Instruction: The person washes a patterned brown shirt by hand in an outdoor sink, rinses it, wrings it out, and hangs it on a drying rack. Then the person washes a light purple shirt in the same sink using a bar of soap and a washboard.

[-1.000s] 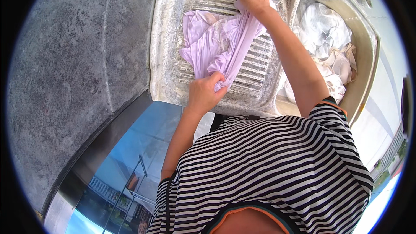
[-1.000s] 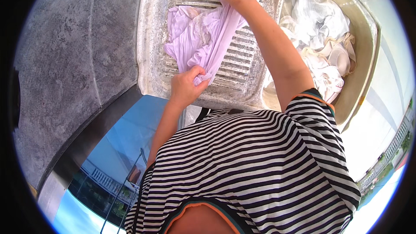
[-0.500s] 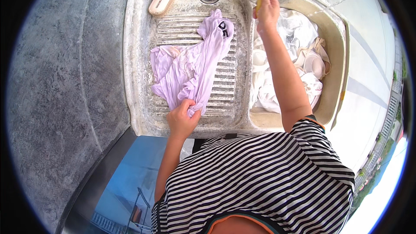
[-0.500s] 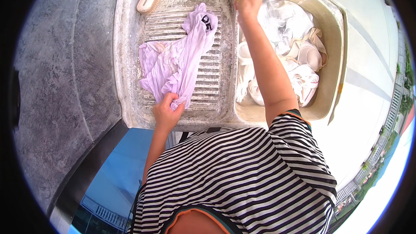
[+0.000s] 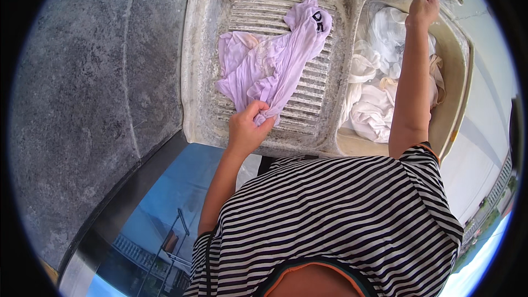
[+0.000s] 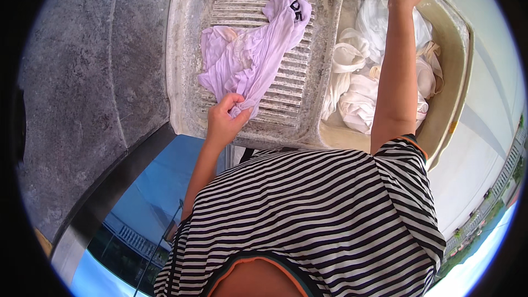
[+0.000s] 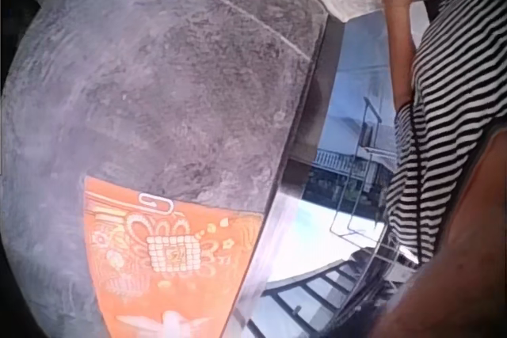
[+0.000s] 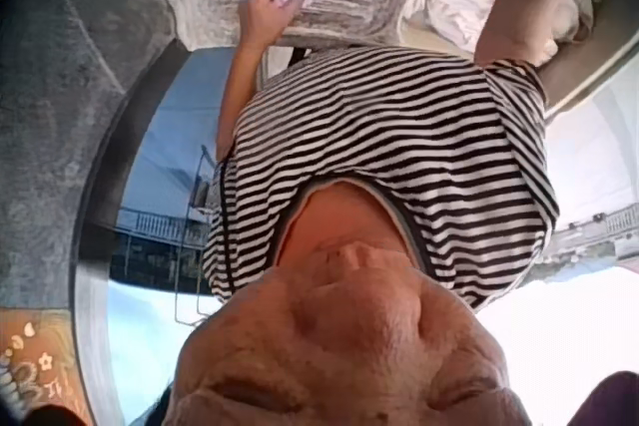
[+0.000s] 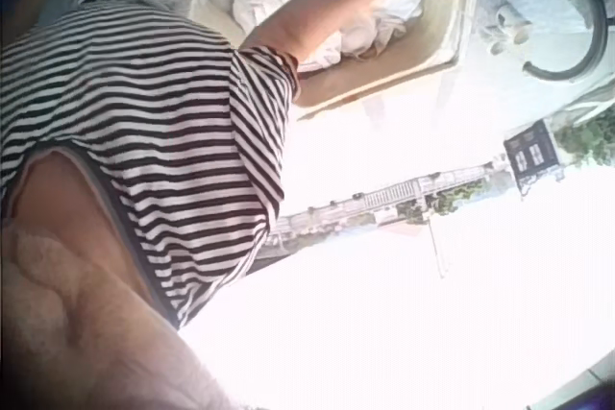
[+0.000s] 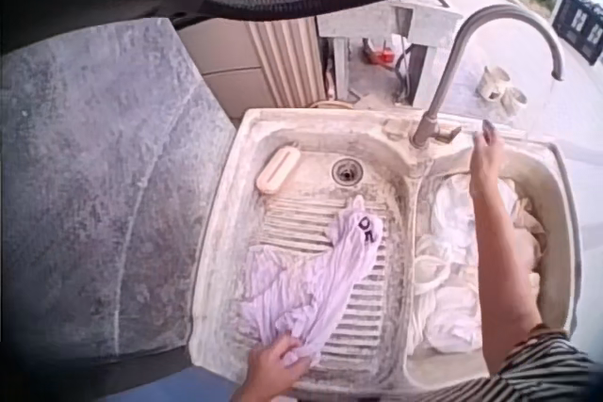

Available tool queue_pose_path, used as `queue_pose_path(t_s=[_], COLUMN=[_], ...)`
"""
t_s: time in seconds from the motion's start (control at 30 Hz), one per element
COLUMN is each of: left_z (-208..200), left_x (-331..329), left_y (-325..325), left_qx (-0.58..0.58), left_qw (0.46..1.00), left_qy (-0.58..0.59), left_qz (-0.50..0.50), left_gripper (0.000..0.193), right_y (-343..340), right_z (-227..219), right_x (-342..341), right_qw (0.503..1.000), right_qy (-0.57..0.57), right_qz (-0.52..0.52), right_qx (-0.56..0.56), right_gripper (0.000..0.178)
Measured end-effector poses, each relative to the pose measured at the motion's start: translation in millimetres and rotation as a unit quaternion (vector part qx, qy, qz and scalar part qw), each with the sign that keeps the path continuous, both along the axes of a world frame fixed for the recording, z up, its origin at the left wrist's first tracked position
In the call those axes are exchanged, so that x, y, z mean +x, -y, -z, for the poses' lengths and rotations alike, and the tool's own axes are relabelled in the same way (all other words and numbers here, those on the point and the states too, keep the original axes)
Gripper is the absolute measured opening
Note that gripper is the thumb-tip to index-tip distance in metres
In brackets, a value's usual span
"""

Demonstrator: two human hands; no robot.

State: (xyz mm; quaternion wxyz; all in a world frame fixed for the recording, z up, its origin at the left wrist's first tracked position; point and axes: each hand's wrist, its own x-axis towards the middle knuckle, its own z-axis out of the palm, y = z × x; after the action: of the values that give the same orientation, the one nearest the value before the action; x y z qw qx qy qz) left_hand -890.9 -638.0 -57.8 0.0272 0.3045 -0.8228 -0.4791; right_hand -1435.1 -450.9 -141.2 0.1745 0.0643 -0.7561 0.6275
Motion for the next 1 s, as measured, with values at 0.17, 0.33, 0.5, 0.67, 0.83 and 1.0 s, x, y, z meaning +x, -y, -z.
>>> queue_pose_path(t_s=[0.17, 0.33, 0.5, 0.67, 0.83, 1.0], left_z=[-47.1, -97.4, -145.8, -178.3, -119.1, 19.9], left_x=[-16.1, -20.8, 21.0, 41.0, -4.9, -29.0], left_y=[14.4, 31.0, 34.0, 33.0, 34.8, 16.8], left_qx=[-0.012, -0.052, 0.051, -0.112, 0.081, 0.534], left_qw=[0.997, 0.99, 0.985, 0.992, 0.974, 0.796], left_qy=[-0.074, -0.124, -0.135, -0.05, -0.212, -0.137], left_qz=[-0.02, -0.049, -0.093, -0.018, 0.002, -0.252], left_gripper=[0.023, 0.024, 0.044, 0.027, 0.028, 0.057], right_y=[91.6, 124.4, 99.9, 46.9, 95.3, 119.8], right_z=[-87.7, -98.6, -158.5, -153.1, -101.0, -57.2], right_x=[291.2, 352.5, 310.3, 191.5, 136.4, 162.9], right_qw=[0.849, 0.758, 0.921, 0.963, 0.978, 0.77], right_qy=[-0.088, 0.081, 0.105, -0.137, -0.002, -0.122], right_qz=[-0.483, -0.639, -0.356, -0.229, -0.191, -0.247], right_qx=[0.195, 0.104, -0.118, 0.04, 0.079, 0.576], right_gripper=[0.058, 0.035, 0.023, 0.024, 0.028, 0.03])
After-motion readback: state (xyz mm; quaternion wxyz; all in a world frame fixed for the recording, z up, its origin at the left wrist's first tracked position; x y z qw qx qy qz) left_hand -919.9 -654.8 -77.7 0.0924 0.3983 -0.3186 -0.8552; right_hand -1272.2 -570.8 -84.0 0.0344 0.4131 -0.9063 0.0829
